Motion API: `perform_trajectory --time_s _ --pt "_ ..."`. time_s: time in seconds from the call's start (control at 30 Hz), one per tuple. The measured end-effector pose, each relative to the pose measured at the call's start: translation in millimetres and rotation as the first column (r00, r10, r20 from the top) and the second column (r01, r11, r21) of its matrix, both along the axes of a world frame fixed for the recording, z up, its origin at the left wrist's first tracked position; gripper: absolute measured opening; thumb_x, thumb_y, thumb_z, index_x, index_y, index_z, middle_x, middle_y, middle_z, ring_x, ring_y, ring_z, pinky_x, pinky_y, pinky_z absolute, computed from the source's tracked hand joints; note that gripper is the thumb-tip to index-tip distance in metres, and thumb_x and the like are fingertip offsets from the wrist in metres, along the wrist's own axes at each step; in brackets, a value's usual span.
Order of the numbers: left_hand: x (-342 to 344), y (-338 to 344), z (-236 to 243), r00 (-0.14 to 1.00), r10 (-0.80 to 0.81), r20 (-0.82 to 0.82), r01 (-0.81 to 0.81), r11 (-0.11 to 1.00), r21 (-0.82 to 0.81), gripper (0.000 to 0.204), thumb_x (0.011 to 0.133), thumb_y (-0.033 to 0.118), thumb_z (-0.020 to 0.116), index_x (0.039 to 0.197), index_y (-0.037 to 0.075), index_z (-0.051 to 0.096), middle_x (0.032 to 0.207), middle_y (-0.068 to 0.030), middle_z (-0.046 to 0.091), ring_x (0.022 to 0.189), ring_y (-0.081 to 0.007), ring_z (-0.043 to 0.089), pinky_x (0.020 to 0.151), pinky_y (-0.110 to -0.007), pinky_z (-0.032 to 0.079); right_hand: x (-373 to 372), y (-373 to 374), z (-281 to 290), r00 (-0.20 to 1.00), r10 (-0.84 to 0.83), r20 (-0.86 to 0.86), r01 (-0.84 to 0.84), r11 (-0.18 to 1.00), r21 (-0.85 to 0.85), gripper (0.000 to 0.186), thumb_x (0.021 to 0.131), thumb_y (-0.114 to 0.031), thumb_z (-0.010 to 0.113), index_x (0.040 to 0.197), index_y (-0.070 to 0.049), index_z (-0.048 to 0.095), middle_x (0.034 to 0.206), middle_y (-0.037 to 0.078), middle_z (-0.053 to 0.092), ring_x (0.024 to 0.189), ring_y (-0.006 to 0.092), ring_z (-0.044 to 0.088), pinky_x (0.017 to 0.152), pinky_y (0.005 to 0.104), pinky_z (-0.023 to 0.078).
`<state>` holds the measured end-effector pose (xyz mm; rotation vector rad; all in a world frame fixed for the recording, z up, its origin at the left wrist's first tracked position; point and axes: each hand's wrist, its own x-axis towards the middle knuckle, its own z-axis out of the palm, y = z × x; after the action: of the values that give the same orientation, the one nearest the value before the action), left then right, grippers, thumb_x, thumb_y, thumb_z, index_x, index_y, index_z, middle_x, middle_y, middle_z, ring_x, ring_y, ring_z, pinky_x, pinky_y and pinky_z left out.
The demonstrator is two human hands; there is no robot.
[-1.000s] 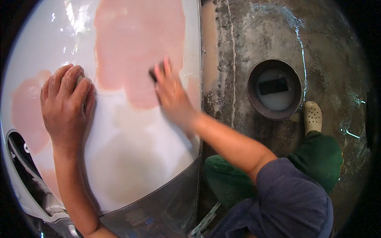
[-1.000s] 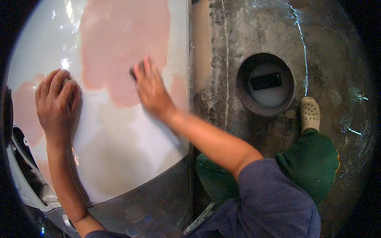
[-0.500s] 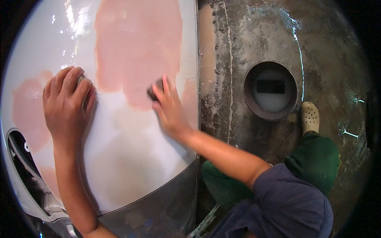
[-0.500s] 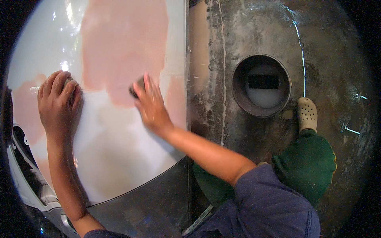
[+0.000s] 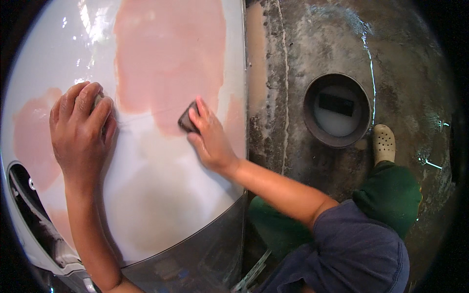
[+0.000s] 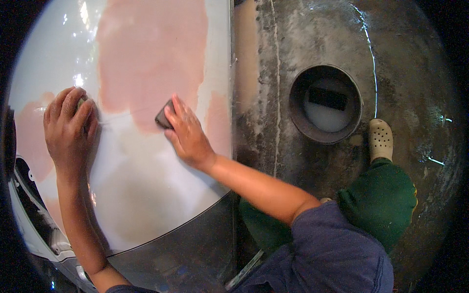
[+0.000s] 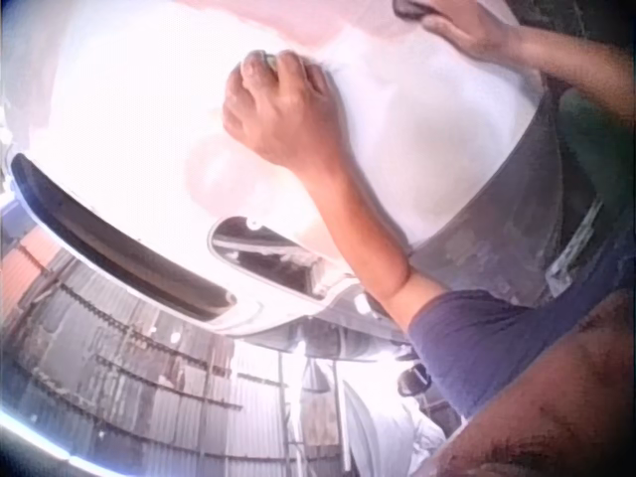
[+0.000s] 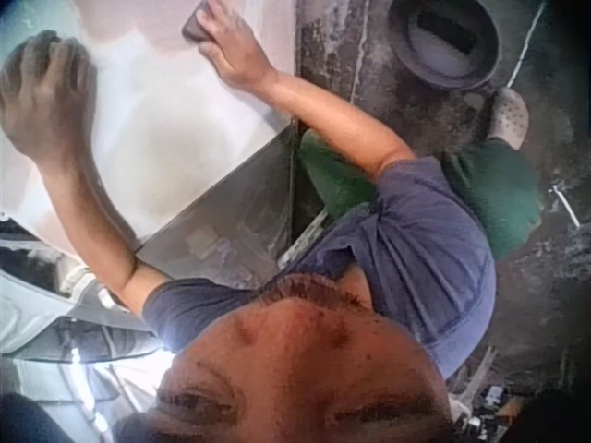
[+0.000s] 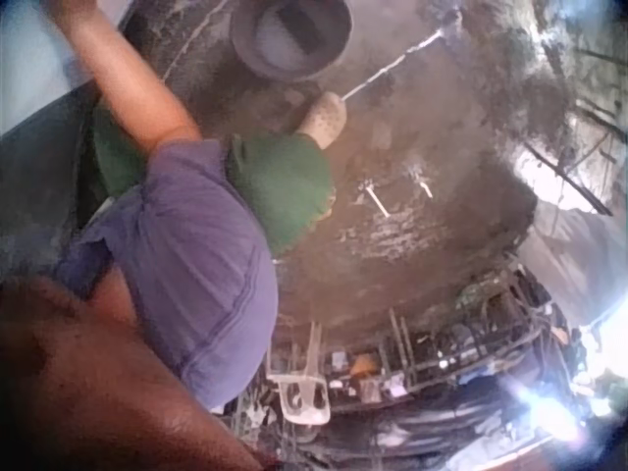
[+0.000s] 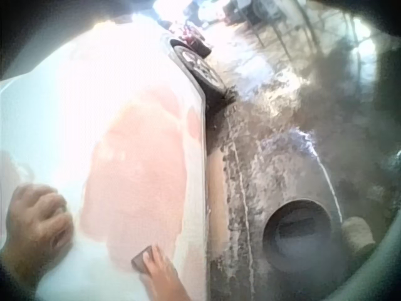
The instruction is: The person sands a pink primer patch on the white hood of a car using a sanding block and a cloth. They repeatedly dip the sanding block and cloth into a bucket of water and wipe the surface while sitting on a small stool.
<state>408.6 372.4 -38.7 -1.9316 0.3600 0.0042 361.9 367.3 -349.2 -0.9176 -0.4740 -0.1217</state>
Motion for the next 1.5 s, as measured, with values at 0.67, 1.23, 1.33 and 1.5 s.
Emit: perform_trajectory --time_s 0.67,1.23,1.33,1.5 --pt "7.2 -3.8 -2.8 0.999 -0.021 -0.050 0.019 0.999 -0.043 0.021 0.076 0.010 0.082 0.093 0.013 0.070 0.118 -0.0013 0.069 0.123 -0.0231 0.063 0.105 -0.044 0.048 138.5 29.3 15.6 0.977 -0.213 0.000 0.212 0.971 -0.110 0.049 0.106 -0.018 0.059 0.150 0.003 0.050 0.162 0.031 0.042 0.149 0.0447 0.044 0.124 0.0478 0.035" --pt "-4.8 -0.4 1.5 0.999 0.038 0.012 -0.039 0.999 0.010 0.022 0.078 0.010 0.086 0.096 0.016 0.076 0.123 -0.0024 0.073 0.128 -0.0239 0.063 0.109 -0.046 0.049 0.0 15.9 1.8 0.995 -0.005 0.101 0.013 0.997 -0.071 0.060 0.105 -0.017 0.063 0.161 -0.009 0.041 0.171 0.025 0.030 0.156 0.0420 0.035 0.127 0.0511 0.028" --pt "1.5 1.2 -7.2 1.000 -0.008 0.009 0.007 0.999 0.036 0.023 0.079 0.011 0.086 0.100 0.017 0.078 0.126 -0.0015 0.074 0.130 -0.0242 0.063 0.110 -0.045 0.049 6.3 10.4 -16.8 0.993 -0.036 0.117 0.041 0.998 -0.044 0.061 0.105 -0.016 0.062 0.162 -0.009 0.039 0.171 0.026 0.028 0.156 0.0425 0.035 0.127 0.0520 0.029" --pt "11.7 -7.6 6.1 0.993 0.040 0.113 -0.054 0.991 0.123 0.018 0.087 0.016 0.083 0.105 0.017 0.079 0.127 -0.0010 0.074 0.130 -0.0234 0.063 0.109 -0.042 0.049 146.0 26.3 22.3 0.985 -0.169 -0.030 0.168 0.985 -0.034 0.048 0.106 -0.017 0.057 0.149 0.002 0.050 0.161 0.031 0.042 0.150 0.0475 0.040 0.124 0.0529 0.034"
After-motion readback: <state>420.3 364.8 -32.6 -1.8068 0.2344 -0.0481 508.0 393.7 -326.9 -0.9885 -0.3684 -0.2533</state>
